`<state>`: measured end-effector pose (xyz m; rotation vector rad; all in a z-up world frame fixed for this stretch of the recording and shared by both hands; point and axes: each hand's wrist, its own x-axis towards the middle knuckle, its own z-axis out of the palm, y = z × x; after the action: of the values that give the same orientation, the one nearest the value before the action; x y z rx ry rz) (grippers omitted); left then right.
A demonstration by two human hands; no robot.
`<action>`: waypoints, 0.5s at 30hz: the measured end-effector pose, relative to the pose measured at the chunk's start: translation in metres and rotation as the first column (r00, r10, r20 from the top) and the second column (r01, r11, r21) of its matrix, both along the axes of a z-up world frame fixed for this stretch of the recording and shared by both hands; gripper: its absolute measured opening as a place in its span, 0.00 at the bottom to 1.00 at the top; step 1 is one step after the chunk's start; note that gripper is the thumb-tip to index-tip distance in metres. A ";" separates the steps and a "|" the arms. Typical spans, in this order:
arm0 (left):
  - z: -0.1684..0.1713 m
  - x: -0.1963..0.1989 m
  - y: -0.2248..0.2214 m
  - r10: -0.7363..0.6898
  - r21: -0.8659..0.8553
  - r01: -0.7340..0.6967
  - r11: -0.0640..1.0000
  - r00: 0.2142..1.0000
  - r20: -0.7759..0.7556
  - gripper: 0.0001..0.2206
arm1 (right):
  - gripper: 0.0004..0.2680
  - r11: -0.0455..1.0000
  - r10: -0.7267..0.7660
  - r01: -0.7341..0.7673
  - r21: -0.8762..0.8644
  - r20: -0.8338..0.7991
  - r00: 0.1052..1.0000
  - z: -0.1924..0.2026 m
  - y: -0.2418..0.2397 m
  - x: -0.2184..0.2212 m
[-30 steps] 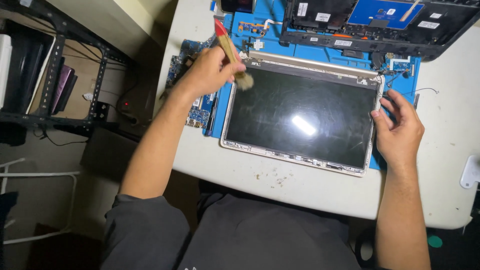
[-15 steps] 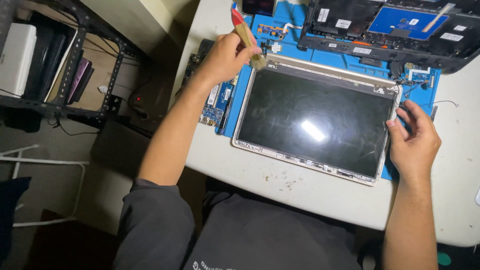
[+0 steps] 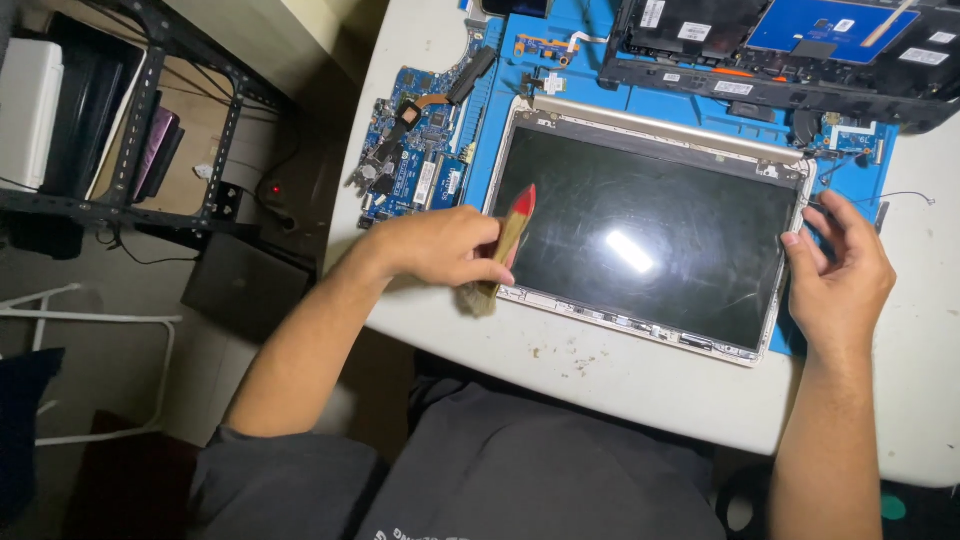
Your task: Cleaning a laptop screen with a brush and then installing the screen bezel onto the laptop frame.
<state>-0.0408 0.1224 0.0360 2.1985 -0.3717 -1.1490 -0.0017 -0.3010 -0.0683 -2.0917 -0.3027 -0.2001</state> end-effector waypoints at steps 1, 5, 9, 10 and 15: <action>-0.004 0.004 0.004 0.004 0.000 -0.004 1.000 1.000 0.000 0.08 | 0.17 1.000 0.004 -0.004 0.000 0.000 1.000 -0.001 -0.001 0.001; -0.037 0.020 0.019 0.395 -0.315 -0.301 0.900 0.868 0.301 0.09 | 0.17 1.000 0.017 -0.017 -0.013 0.021 1.000 -0.003 -0.002 0.000; -0.037 0.020 0.000 0.427 -0.207 -0.387 0.898 0.880 0.206 0.10 | 0.16 1.000 0.018 -0.018 -0.003 0.034 0.999 -0.007 -0.005 0.001; -0.031 0.015 -0.009 0.418 -0.207 -0.378 0.902 0.885 0.205 0.10 | 0.16 1.000 0.008 -0.008 -0.003 0.033 0.999 -0.005 -0.004 0.001; -0.007 0.017 -0.024 0.207 -0.091 -0.200 0.975 0.976 0.068 0.09 | 0.16 1.000 0.003 -0.003 0.002 0.023 1.000 -0.004 -0.002 0.001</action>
<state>-0.0235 0.0981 0.0288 2.1552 -0.2159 -0.9239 -0.0011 -0.3033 -0.0719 -2.0876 -0.3195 -0.2223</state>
